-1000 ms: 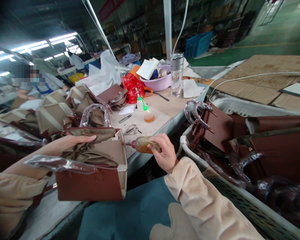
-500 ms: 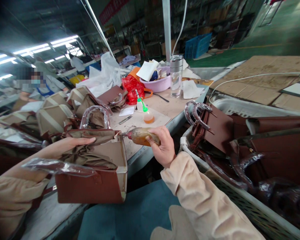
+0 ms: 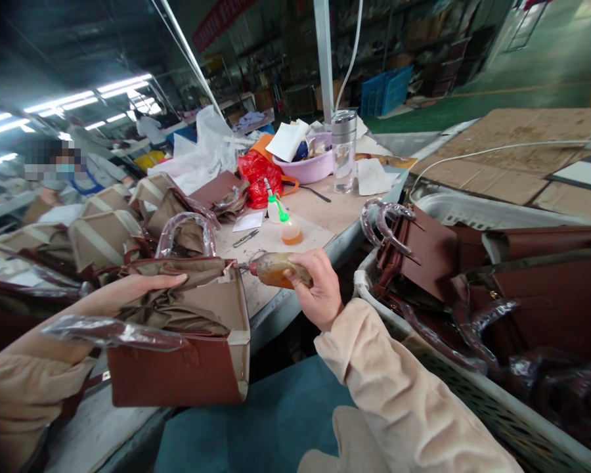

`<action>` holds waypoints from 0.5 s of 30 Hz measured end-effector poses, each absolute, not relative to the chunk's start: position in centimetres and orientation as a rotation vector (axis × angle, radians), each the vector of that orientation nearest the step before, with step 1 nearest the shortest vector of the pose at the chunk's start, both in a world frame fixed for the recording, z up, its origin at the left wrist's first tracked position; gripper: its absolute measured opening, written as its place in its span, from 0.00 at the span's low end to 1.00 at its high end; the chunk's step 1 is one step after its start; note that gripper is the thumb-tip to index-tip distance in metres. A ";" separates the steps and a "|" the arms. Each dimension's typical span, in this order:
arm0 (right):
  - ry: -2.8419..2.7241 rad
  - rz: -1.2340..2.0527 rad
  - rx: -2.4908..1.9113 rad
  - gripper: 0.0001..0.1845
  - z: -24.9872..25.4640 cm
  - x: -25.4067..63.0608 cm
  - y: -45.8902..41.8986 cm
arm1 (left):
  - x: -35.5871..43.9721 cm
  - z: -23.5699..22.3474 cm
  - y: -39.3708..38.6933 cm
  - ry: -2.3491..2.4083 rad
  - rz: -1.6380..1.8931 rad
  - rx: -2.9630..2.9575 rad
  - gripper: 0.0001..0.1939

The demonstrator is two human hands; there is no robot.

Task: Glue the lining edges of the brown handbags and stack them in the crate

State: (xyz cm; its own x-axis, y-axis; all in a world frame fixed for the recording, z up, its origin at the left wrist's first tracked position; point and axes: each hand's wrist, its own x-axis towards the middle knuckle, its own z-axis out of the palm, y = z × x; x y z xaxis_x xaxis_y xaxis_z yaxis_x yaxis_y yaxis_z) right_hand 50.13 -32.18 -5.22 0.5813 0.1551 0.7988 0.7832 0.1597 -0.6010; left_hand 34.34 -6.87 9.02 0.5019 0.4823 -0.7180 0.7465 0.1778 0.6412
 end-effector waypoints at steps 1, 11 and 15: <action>-0.886 -0.540 -1.366 0.09 -5.3 50.1 -32.2 | 34.4 9.1 -7.0 1.132 -0.278 1.483 0.28; -0.862 -0.481 -1.383 0.09 -5.9 49.4 -32.4 | 34.3 9.0 -6.6 1.079 -0.262 1.484 0.32; -0.838 -0.497 -1.377 0.09 -5.5 50.0 -31.9 | 34.3 9.1 -6.7 1.099 -0.293 1.544 0.28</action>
